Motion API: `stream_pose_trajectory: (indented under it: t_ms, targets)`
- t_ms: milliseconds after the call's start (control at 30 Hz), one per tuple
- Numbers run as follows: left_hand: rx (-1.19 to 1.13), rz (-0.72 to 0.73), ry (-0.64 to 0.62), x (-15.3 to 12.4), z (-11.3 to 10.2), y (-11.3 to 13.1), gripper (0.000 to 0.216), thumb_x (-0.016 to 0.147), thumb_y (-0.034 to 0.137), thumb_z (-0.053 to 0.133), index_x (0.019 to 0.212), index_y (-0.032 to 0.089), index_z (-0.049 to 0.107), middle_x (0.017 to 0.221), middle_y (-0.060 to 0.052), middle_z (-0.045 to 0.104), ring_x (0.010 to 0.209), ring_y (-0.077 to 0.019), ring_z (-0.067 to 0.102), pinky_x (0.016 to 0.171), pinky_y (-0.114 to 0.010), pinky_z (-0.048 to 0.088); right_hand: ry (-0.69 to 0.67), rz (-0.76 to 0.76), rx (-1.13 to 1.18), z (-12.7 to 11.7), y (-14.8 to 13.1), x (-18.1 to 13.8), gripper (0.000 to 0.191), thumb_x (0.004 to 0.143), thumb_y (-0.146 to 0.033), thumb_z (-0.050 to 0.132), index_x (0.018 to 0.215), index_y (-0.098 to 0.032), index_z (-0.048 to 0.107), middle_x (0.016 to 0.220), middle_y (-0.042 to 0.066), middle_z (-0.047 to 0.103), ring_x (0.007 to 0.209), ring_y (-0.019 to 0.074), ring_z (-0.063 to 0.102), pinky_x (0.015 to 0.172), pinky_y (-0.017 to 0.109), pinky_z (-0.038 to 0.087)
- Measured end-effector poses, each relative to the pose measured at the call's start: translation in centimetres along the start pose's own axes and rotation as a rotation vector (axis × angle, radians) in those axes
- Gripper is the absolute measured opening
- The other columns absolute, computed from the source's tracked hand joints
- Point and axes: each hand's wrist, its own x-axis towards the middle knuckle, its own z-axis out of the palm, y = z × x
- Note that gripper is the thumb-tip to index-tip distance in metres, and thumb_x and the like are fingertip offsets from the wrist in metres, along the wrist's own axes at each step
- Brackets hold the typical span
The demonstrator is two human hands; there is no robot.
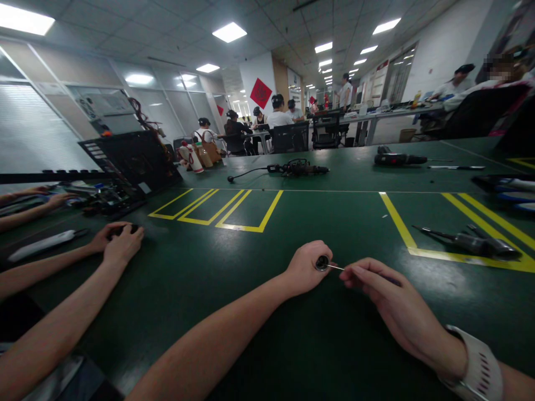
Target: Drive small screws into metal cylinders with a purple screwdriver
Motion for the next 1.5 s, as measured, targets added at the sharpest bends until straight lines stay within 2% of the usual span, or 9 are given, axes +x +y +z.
stream_pose_trajectory:
  t_ms: [333, 700, 867, 1033, 1333, 1500]
  targets:
    - [-0.025, -0.011, 0.013, -0.03, 0.12, -0.11, 0.015, 0.076, 0.019, 0.060, 0.066, 0.016, 0.049, 0.070, 0.002, 0.049, 0.066, -0.0115, 0.047, 0.062, -0.023, 0.038, -0.005, 0.074, 0.209, -0.34, 0.73, 0.26, 0.022, 0.070, -0.042, 0.069, 0.073, -0.019, 0.069, 0.078, 0.005, 0.066, 0.080, 0.0221, 0.059, 0.077, 0.037, 0.046]
    - [-0.043, -0.108, 0.021, 0.18, -0.12, 0.46, 0.016, 0.075, 0.025, 0.064, 0.068, 0.016, 0.051, 0.069, 0.002, 0.050, 0.063, -0.0109, 0.047, 0.060, -0.023, 0.039, -0.002, 0.043, 0.183, -0.15, 0.66, 0.16, 0.022, 0.070, -0.042, 0.070, 0.072, -0.020, 0.069, 0.079, 0.005, 0.066, 0.081, 0.0218, 0.057, 0.078, 0.037, 0.043]
    - [-0.051, -0.088, 0.012, 0.02, -0.07, 0.42, 0.014, 0.075, 0.022, 0.064, 0.070, 0.017, 0.052, 0.071, 0.002, 0.051, 0.065, -0.0113, 0.049, 0.061, -0.023, 0.040, 0.020, 0.023, 0.108, -0.21, 0.64, -0.10, 0.025, 0.069, -0.044, 0.070, 0.073, -0.019, 0.069, 0.080, 0.005, 0.066, 0.083, 0.0233, 0.057, 0.081, 0.039, 0.040]
    - [-0.056, -0.044, 0.059, -0.15, 0.14, 0.09, 0.014, 0.075, 0.020, 0.064, 0.070, 0.017, 0.051, 0.072, 0.002, 0.051, 0.066, -0.0115, 0.049, 0.063, -0.024, 0.040, -0.002, -0.018, -0.042, -0.19, 0.76, -0.45, 0.027, 0.072, -0.047, 0.067, 0.077, -0.021, 0.069, 0.083, 0.004, 0.066, 0.088, 0.0239, 0.056, 0.084, 0.039, 0.038]
    - [-0.115, -0.109, 0.084, -0.04, 0.09, -0.08, 0.017, 0.075, 0.026, 0.064, 0.069, 0.016, 0.051, 0.073, 0.002, 0.053, 0.067, -0.0114, 0.050, 0.062, -0.023, 0.041, -0.032, 0.047, 0.207, -0.03, 0.57, -0.09, 0.021, 0.071, -0.041, 0.071, 0.076, -0.020, 0.070, 0.084, 0.004, 0.066, 0.086, 0.0216, 0.058, 0.083, 0.037, 0.043]
    - [-0.101, -0.095, 0.074, -0.07, 0.16, -0.11, 0.015, 0.074, 0.023, 0.064, 0.070, 0.016, 0.051, 0.071, 0.002, 0.052, 0.066, -0.0111, 0.050, 0.062, -0.023, 0.041, -0.022, 0.007, 0.119, -0.21, 0.87, -0.20, 0.023, 0.073, -0.043, 0.068, 0.078, -0.020, 0.069, 0.086, 0.004, 0.066, 0.088, 0.0232, 0.058, 0.084, 0.039, 0.042]
